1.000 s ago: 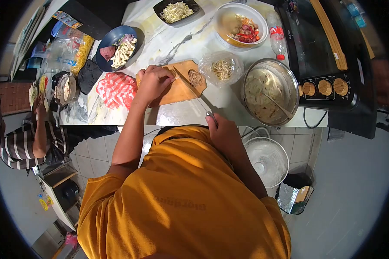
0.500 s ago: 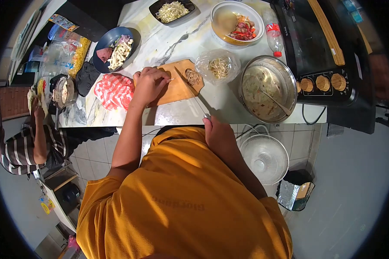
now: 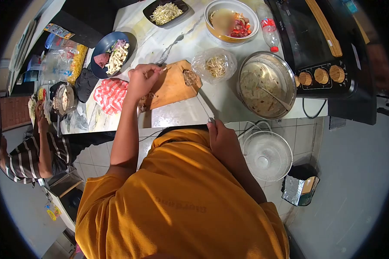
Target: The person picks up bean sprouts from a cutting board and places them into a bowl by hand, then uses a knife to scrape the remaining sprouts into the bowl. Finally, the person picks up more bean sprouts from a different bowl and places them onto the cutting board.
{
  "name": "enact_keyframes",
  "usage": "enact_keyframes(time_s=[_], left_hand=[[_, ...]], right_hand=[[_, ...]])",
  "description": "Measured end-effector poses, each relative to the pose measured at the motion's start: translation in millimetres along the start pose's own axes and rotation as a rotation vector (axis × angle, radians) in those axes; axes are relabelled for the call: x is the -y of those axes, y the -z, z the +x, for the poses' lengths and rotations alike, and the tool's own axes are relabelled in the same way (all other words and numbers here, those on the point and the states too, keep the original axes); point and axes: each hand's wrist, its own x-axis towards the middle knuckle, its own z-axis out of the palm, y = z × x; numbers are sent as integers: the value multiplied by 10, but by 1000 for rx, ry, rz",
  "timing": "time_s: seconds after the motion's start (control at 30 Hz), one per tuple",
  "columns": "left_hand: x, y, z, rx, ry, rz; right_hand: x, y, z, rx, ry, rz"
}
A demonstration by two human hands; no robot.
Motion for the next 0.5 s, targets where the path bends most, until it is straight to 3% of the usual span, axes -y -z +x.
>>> enact_keyframes(time_s=[0.23,0.5], left_hand=[[63,147,781,-52,39,-195],[395,-11,2296,-87,271,51]], right_hand=[[-113,-62,86,19,-4,162],[35,-20,132,11,-88,226]])
